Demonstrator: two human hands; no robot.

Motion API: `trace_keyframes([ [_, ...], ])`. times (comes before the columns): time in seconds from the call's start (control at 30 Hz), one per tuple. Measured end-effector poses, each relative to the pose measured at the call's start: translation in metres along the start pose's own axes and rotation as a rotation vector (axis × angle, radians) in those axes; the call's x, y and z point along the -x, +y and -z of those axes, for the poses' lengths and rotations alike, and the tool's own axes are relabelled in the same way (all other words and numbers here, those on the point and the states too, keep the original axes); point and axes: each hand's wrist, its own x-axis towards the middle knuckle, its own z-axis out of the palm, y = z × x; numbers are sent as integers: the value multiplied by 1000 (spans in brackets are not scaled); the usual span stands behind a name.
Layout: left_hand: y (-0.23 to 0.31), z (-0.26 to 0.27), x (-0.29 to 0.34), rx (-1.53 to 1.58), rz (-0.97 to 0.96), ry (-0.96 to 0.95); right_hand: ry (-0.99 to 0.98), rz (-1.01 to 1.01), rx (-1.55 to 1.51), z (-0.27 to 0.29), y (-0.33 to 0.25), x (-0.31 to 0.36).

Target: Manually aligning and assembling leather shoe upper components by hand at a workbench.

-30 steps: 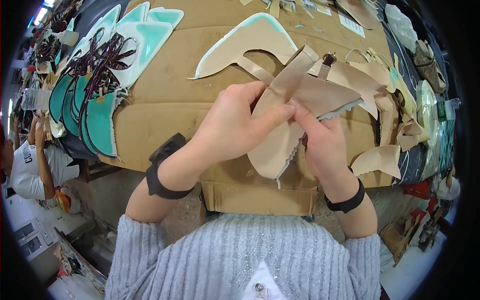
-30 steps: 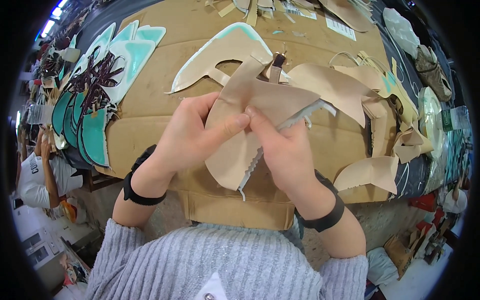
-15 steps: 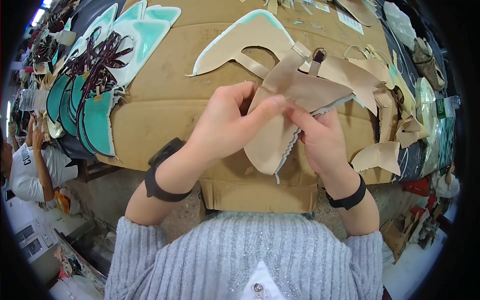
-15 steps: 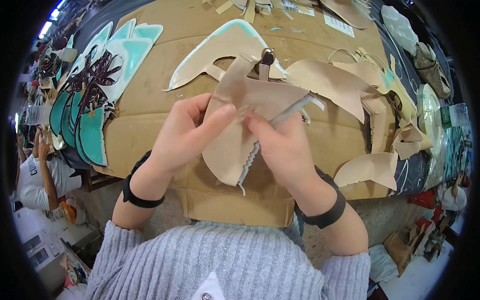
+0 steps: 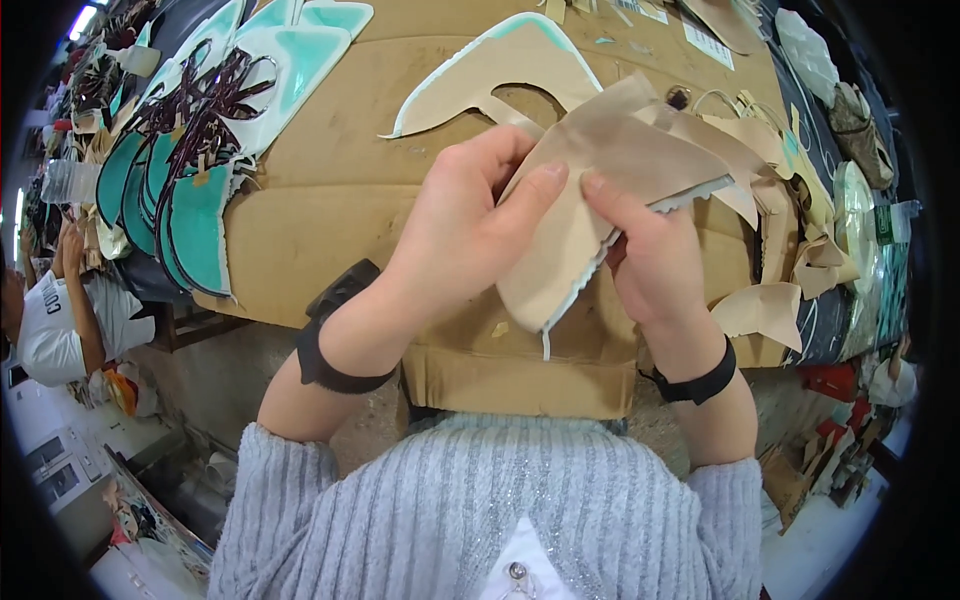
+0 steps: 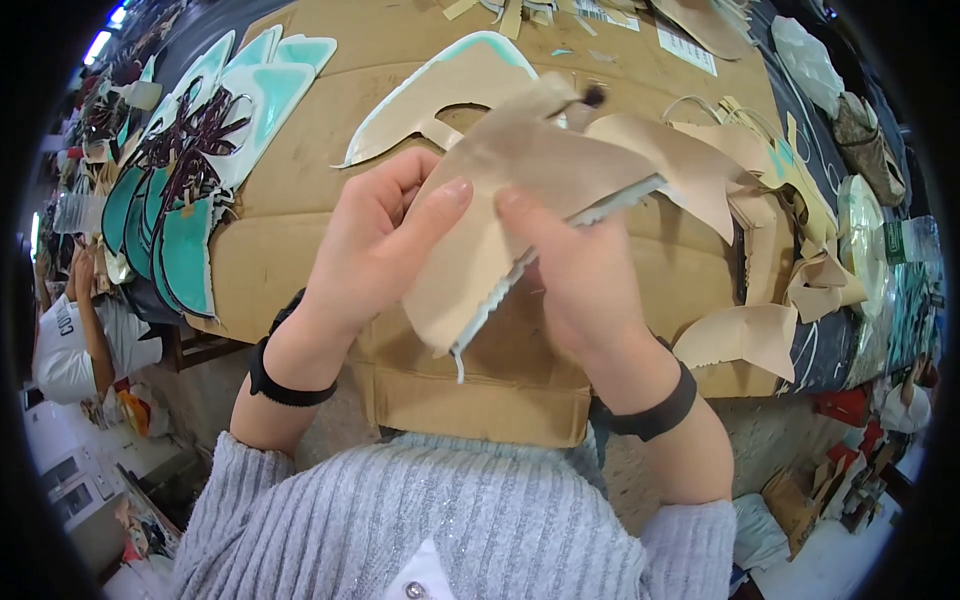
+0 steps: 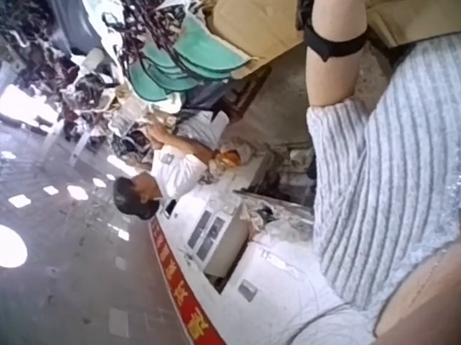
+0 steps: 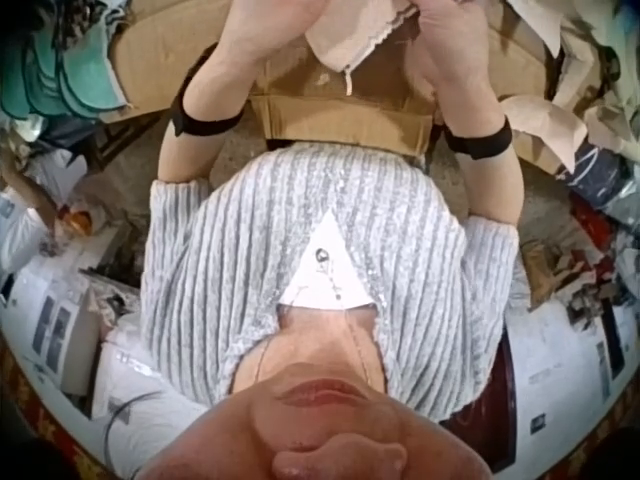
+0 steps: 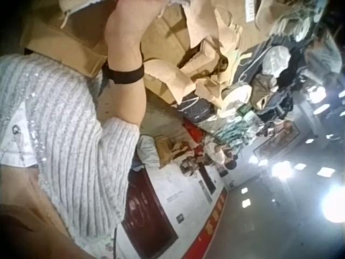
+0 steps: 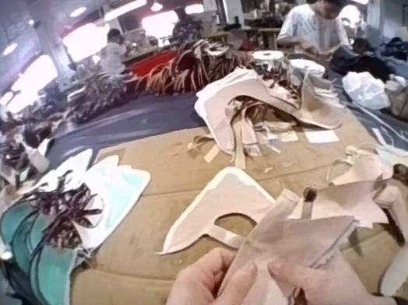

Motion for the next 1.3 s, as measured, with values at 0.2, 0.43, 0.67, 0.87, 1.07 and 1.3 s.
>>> trace_keyframes([
  [0.2, 20, -1, 8, 141, 267, -184, 133, -30, -253, 5, -4, -13],
  [0.43, 6, 1, 20, 179, 64, -244, 80, 11, -322, 9, -3, -7],
  [0.67, 13, -5, 6, 81, 83, -99, 163, 344, -19, -8, 2, 1],
  [0.87, 12, -4, 10, -28, 52, -15, 82, 97, -14, -4, -16, 10],
  [1.07, 13, -5, -5, -519, -263, 99, -23, 563, 426, 3, 7, 4],
  [1.3, 20, -8, -1, -86, 17, -25, -113, 16, 61, 8, -10, 13],
])
